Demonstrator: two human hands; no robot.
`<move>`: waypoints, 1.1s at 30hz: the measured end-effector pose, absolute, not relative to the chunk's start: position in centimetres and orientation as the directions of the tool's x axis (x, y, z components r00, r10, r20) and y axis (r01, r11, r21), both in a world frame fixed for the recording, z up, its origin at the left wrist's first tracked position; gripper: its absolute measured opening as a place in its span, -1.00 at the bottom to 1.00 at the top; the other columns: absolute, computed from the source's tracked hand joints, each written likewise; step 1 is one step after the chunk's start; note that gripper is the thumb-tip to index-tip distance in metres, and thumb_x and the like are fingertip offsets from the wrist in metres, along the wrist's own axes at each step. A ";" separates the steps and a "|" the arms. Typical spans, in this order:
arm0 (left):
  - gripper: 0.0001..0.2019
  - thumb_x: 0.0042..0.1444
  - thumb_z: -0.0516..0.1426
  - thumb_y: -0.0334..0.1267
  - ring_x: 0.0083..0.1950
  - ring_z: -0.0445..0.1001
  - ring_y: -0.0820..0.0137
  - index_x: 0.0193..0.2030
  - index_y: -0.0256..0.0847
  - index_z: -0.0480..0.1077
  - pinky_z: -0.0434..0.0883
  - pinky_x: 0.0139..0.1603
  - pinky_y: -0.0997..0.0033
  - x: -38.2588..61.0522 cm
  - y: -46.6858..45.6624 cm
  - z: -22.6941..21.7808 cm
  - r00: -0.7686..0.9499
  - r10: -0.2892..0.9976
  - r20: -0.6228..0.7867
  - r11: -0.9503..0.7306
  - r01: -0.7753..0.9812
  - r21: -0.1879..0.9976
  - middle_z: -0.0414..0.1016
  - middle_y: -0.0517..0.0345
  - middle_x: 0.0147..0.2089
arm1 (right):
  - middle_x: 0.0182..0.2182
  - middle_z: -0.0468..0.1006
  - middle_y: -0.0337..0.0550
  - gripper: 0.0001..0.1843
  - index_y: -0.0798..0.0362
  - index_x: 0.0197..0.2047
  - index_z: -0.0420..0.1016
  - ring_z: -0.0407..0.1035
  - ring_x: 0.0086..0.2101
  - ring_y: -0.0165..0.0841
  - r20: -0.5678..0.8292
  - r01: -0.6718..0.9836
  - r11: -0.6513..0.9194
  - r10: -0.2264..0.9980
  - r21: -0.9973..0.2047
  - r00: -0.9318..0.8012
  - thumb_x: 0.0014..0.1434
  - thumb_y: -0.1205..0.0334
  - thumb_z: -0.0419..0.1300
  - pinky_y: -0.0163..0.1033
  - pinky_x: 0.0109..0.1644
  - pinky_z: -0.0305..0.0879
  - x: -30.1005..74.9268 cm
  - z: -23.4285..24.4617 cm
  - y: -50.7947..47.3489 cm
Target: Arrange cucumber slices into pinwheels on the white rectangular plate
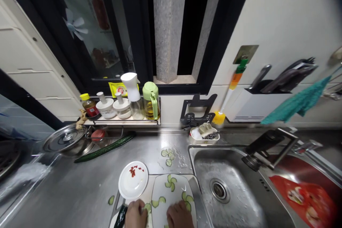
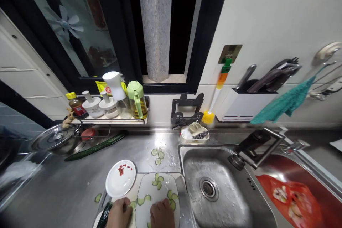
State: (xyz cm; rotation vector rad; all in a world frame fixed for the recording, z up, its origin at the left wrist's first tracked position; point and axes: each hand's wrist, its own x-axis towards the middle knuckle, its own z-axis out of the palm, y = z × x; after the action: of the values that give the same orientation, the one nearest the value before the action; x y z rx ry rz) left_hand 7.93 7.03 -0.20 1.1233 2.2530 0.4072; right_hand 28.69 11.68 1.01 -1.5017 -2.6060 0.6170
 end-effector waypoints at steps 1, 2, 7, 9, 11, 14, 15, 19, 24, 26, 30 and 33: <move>-0.79 -0.05 0.06 -0.36 -0.10 0.50 0.25 -0.28 -0.22 0.47 0.32 0.00 0.39 7.8 7.0 -0.2 -0.468 0.802 -0.371 0.597 0.618 0.512 0.53 0.00 -0.19 | -0.31 0.59 -0.11 -0.81 -0.01 -0.32 0.51 0.39 -0.15 -0.13 -0.133 0.816 0.443 0.844 -0.371 -0.519 0.05 0.41 0.11 -0.12 -0.12 0.27 28.7 0.9 11.6; -0.77 -0.05 0.06 -0.36 -0.08 0.49 0.25 -0.24 -0.22 0.46 0.32 0.01 0.39 7.7 7.0 -0.3 -0.462 0.803 -0.377 0.596 0.611 0.521 0.52 0.00 -0.17 | -0.31 0.60 -0.11 -0.81 -0.01 -0.32 0.51 0.39 -0.15 -0.13 -0.131 0.818 0.443 0.846 -0.366 -0.516 0.06 0.40 0.11 -0.13 -0.13 0.27 28.7 0.9 11.5; -0.81 -0.04 0.05 -0.35 -0.16 0.50 0.25 -0.31 -0.21 0.47 0.34 -0.05 0.37 7.4 7.2 -0.8 -0.442 0.816 -0.373 0.579 0.615 0.536 0.52 0.00 -0.21 | -0.31 0.60 -0.11 -0.80 -0.02 -0.32 0.52 0.41 -0.14 -0.13 -0.148 0.830 0.434 0.849 -0.350 -0.507 0.04 0.41 0.12 -0.14 -0.14 0.29 28.7 1.5 11.4; -0.85 -0.03 0.05 -0.35 -0.22 0.50 0.28 -0.40 -0.20 0.45 0.35 -0.11 0.39 7.5 7.3 -0.7 -0.433 0.818 -0.379 0.575 0.629 0.523 0.52 0.02 -0.26 | -0.30 0.60 -0.11 -0.78 -0.03 -0.31 0.53 0.41 -0.13 -0.12 -0.166 0.833 0.425 0.848 -0.353 -0.503 0.00 0.42 0.14 -0.13 -0.13 0.30 28.6 1.7 11.3; -0.86 -0.03 0.04 -0.38 -0.25 0.49 0.32 -0.47 -0.19 0.42 0.34 -0.14 0.43 7.6 7.4 -0.4 -0.428 0.828 -0.361 0.560 0.635 0.532 0.51 0.06 -0.32 | -0.27 0.61 -0.12 -0.75 -0.04 -0.30 0.54 0.41 -0.09 -0.10 -0.181 0.833 0.423 0.844 -0.356 -0.506 -0.03 0.43 0.16 -0.12 -0.12 0.31 28.6 1.9 11.3; -0.88 -0.03 0.04 -0.41 -0.33 0.45 0.40 -0.49 -0.16 0.37 0.31 -0.21 0.51 7.9 7.4 0.6 -0.423 0.844 -0.330 0.535 0.623 0.571 0.47 0.18 -0.43 | -0.24 0.61 -0.10 -0.74 -0.05 -0.28 0.54 0.40 -0.07 -0.06 -0.203 0.832 0.428 0.833 -0.354 -0.515 -0.04 0.43 0.15 -0.08 -0.11 0.32 28.5 1.9 11.2; -0.88 -0.03 0.04 -0.43 -0.36 0.43 0.43 -0.46 -0.15 0.36 0.30 -0.23 0.53 8.0 7.3 1.0 -0.425 0.845 -0.326 0.533 0.613 0.583 0.45 0.22 -0.46 | -0.23 0.61 -0.10 -0.74 -0.05 -0.27 0.54 0.40 -0.07 -0.06 -0.209 0.832 0.427 0.831 -0.354 -0.516 -0.03 0.42 0.15 -0.07 -0.09 0.31 28.5 1.9 11.2; -0.86 -0.04 0.04 -0.46 -0.42 0.38 0.48 -0.41 -0.13 0.35 0.27 -0.28 0.58 8.1 7.3 2.0 -0.414 0.837 -0.358 0.546 0.586 0.599 0.39 0.31 -0.51 | -0.22 0.60 -0.06 -0.72 -0.04 -0.24 0.53 0.38 -0.05 -0.04 -0.243 0.832 0.419 0.819 -0.363 -0.519 -0.02 0.41 0.14 -0.04 -0.06 0.30 28.3 2.1 11.3; -0.88 -0.05 0.04 -0.42 -0.41 0.36 0.47 -0.52 -0.14 0.30 0.24 -0.31 0.57 7.8 7.6 2.3 -0.368 0.849 -0.379 0.528 0.612 0.588 0.36 0.29 -0.53 | -0.23 0.60 -0.05 -0.73 -0.02 -0.25 0.54 0.37 -0.05 -0.05 -0.266 0.823 0.409 0.806 -0.394 -0.528 -0.02 0.40 0.13 -0.06 -0.04 0.28 28.2 2.8 11.5; -0.90 -0.06 0.04 -0.40 -0.38 0.37 0.46 -0.52 -0.15 0.30 0.24 -0.30 0.56 7.7 7.5 2.3 -0.363 0.859 -0.362 0.512 0.621 0.593 0.38 0.27 -0.50 | -0.23 0.60 -0.03 -0.71 -0.01 -0.23 0.54 0.37 -0.06 -0.04 -0.273 0.820 0.404 0.803 -0.405 -0.530 -0.01 0.40 0.11 -0.07 -0.07 0.28 28.1 3.1 11.6; -0.94 -0.07 0.04 -0.36 -0.41 0.31 0.47 -0.49 -0.15 0.29 0.22 -0.32 0.55 7.7 6.8 2.5 -0.329 0.875 -0.354 0.484 0.594 0.643 0.33 0.29 -0.51 | -0.25 0.58 -0.03 -0.72 0.04 -0.25 0.55 0.36 -0.11 -0.11 -0.239 0.782 0.394 0.800 -0.484 -0.551 -0.02 0.40 0.09 -0.10 -0.02 0.24 27.6 3.6 11.7; -0.94 -0.06 0.04 -0.28 -0.48 0.22 0.50 -0.50 -0.14 0.28 0.19 -0.39 0.55 7.8 6.0 2.7 -0.300 0.893 -0.336 0.449 0.539 0.713 0.22 0.32 -0.56 | -0.22 0.56 -0.08 -0.65 0.00 -0.19 0.55 0.33 -0.10 -0.16 -0.201 0.720 0.372 0.794 -0.585 -0.574 -0.07 0.41 0.12 -0.14 0.04 0.20 26.5 4.0 11.7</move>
State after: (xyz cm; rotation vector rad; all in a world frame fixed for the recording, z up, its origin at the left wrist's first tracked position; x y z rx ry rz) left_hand 7.79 6.02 2.72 1.1975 1.9771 0.6228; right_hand 26.48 11.70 3.99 -1.3893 -2.5059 0.9777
